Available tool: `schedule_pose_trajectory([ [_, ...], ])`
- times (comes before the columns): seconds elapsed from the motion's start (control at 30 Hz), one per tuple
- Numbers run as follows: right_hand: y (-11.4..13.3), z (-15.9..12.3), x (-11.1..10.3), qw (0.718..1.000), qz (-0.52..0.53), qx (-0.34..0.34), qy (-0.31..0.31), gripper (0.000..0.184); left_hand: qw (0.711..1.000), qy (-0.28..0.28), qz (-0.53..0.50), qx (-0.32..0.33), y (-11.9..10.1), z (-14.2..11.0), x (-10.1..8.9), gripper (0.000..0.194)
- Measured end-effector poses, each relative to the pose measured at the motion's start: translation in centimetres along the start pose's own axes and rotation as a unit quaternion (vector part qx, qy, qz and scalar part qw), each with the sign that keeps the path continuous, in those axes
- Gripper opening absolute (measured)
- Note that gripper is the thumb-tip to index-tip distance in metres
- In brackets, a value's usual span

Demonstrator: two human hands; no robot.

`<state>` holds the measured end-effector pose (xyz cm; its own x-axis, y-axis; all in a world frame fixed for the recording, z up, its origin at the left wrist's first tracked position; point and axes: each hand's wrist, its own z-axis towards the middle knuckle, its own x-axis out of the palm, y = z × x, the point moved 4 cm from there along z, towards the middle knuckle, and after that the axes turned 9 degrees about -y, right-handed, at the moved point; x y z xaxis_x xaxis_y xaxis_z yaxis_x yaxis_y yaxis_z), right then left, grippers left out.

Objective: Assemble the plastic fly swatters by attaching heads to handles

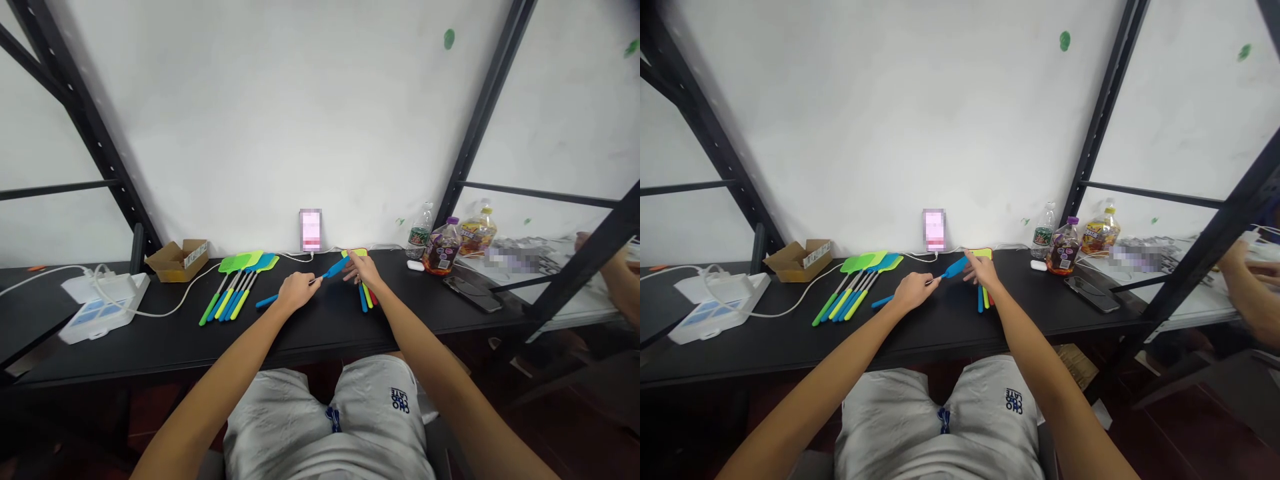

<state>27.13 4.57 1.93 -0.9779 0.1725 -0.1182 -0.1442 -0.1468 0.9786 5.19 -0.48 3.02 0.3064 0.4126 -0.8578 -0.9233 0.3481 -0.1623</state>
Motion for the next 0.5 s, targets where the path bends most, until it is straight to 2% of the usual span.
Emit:
schedule_pose_trajectory([
  [0.2,0.14,0.09,0.40,0.999,0.031,0.011,0.034,0.026,1.000,0.000,0.005,-0.024,0.42,0.05,0.32,0.053],
  [0.33,0.30,0.28,0.24,0.999,0.032,-0.011,0.018,0.008,1.000,-0.008,0.000,-0.030,0.66,0.12,0.22,0.057],
  [0.4,0.34,0.38,-0.01,1.000,-0.011,-0.024,-0.010,0.006,0.999,-0.017,-0.005,-0.027,0.62,0.15,-0.01,0.062],
  [0.5,0.36,0.39,-0.26,0.994,-0.084,-0.045,-0.046,0.013,0.999,-0.023,-0.013,-0.031,0.52,0.16,-0.34,0.066],
])
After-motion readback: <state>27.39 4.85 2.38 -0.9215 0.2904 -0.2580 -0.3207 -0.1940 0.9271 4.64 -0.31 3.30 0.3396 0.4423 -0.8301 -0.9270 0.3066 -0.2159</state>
